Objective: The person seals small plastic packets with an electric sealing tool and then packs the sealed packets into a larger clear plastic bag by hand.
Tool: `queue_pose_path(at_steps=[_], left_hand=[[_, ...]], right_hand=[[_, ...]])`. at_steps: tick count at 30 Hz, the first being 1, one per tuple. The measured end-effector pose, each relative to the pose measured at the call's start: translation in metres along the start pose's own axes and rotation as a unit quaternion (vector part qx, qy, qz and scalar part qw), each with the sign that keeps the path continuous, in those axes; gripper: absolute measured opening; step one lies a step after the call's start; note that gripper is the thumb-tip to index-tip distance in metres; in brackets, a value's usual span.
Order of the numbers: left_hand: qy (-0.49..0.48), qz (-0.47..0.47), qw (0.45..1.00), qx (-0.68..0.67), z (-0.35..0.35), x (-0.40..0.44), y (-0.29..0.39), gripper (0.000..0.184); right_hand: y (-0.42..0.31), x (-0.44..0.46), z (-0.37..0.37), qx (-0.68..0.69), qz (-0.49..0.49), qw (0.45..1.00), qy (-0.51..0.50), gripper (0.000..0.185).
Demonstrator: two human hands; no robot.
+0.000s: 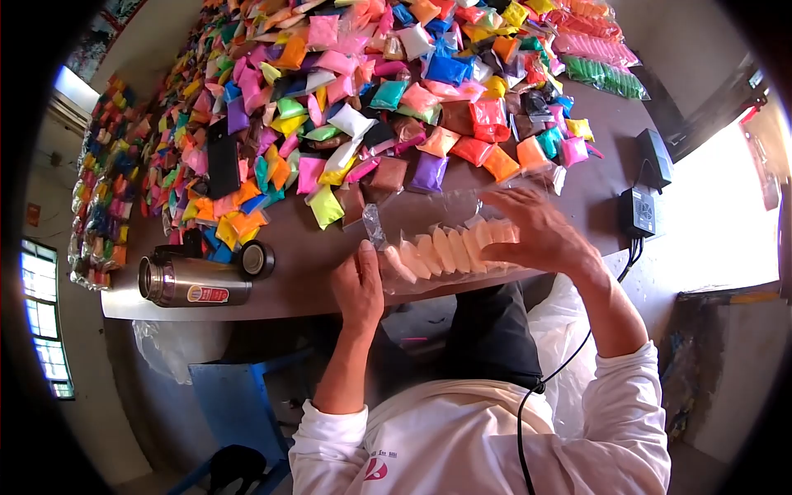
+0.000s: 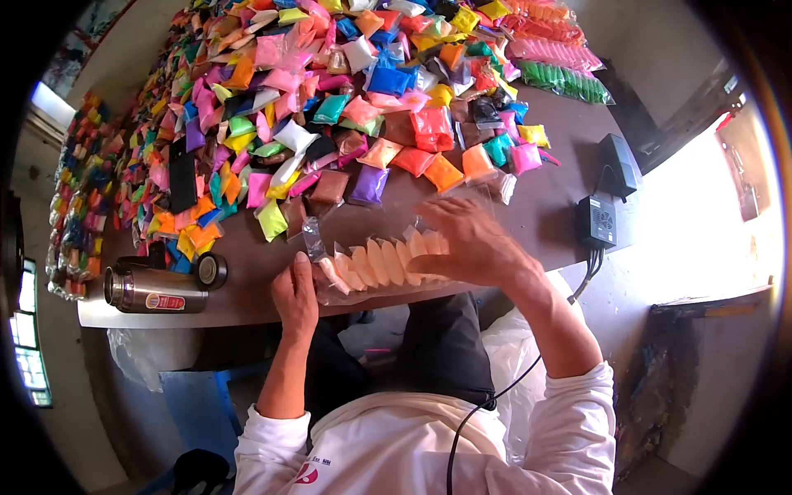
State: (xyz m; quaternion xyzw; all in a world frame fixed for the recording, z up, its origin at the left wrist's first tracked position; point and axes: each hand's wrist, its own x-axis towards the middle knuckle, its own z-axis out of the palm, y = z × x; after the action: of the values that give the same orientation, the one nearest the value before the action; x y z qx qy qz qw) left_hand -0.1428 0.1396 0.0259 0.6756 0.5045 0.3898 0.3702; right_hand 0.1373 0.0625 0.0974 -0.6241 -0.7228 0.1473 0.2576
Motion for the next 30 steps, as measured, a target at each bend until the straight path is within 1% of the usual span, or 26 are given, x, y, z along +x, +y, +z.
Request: queue_pose_path(at_steps=[1,2,3,5,6,7,9,10,12,13,15,16,18,19,21,22,25,26,28,29,30], left_hand=[[-0.003,-0.013,1.0,-0.015,0.0,0.0,0.002,0.034],[0.019,0.001,1.0,-0.017,0.003,-0.001,0.002,0.037],[0.021,0.001,1.0,-0.015,0.002,-0.002,0.001,0.037],[0.0,-0.015,1.0,-0.017,-0.001,-0.005,-0.001,0.039],[0.016,-0.015,0.999,-0.048,0.002,-0.007,-0.004,0.041],[0.019,-0.016,0.999,-0.048,0.001,-0.009,-0.007,0.041],[-0.02,-0.021,0.997,-0.075,0.0,-0.013,-0.011,0.04],[-0.021,-0.002,0.999,-0.038,-0.001,-0.014,-0.007,0.037],[-0.036,0.014,0.999,-0.022,-0.002,-0.017,-0.006,0.038],[-0.051,0.03,0.998,-0.005,-0.003,-0.017,-0.004,0.038],[-0.047,0.031,0.998,0.0,-0.003,-0.018,0.002,0.037],[-0.028,0.034,0.999,-0.008,-0.002,-0.018,0.003,0.034],[-0.007,0.038,0.999,-0.016,0.0,-0.019,0.003,0.031],[-0.003,0.038,0.999,-0.01,0.0,-0.02,0.001,0.029],[0.003,0.039,0.999,-0.002,0.001,-0.019,-0.002,0.027],[0.003,0.042,0.999,0.001,0.0,-0.019,-0.004,0.026],[0.001,0.047,0.999,0.007,-0.002,-0.02,-0.005,0.026],[0.001,0.051,0.999,0.008,-0.002,-0.02,-0.003,0.026],[0.001,0.056,0.998,0.008,-0.001,-0.02,-0.001,0.027],[-0.002,0.048,0.999,0.005,-0.001,-0.021,-0.001,0.027],[-0.005,0.04,0.999,0.004,-0.001,-0.021,-0.001,0.027]], right_hand=[[-0.005,0.004,0.007,0.005,0.015,1.0,-0.017,0.068],[-0.006,0.008,0.016,-0.003,-0.017,1.0,0.003,0.055],[-0.008,0.012,0.018,-0.002,-0.019,1.0,0.003,0.055],[-0.012,0.02,0.021,0.044,-0.012,0.99,-0.131,0.04],[-0.011,0.021,0.025,0.055,-0.023,0.992,-0.108,0.027],[-0.01,0.021,0.023,0.056,-0.025,0.992,-0.109,0.027],[-0.01,0.024,0.015,0.064,0.049,0.977,-0.199,0.038],[-0.011,0.024,0.016,0.064,0.05,0.976,-0.2,0.038],[-0.013,0.026,0.018,0.017,-0.008,0.988,-0.15,0.046],[-0.017,0.027,0.018,0.017,-0.008,0.988,-0.15,0.046],[-0.033,0.032,0.021,0.038,-0.014,0.993,-0.114,0.061],[-0.039,0.036,0.025,0.038,-0.014,0.993,-0.114,0.061],[-0.049,0.045,0.033,0.057,-0.035,0.984,-0.165,0.072],[-0.054,0.049,0.037,0.058,-0.037,0.984,-0.165,0.072],[-0.062,0.057,0.042,0.079,-0.034,0.971,-0.221,0.07],[-0.062,0.059,0.045,0.082,-0.036,0.971,-0.221,0.07],[-0.059,0.065,0.052,0.102,0.013,0.944,-0.313,0.063],[-0.057,0.065,0.054,0.102,0.013,0.944,-0.314,0.063],[-0.052,0.064,0.057,0.101,0.009,0.944,-0.313,0.055],[-0.052,0.06,0.06,0.101,0.011,0.944,-0.313,0.055],[-0.055,0.054,0.064,0.083,-0.056,0.975,-0.197,0.043]])
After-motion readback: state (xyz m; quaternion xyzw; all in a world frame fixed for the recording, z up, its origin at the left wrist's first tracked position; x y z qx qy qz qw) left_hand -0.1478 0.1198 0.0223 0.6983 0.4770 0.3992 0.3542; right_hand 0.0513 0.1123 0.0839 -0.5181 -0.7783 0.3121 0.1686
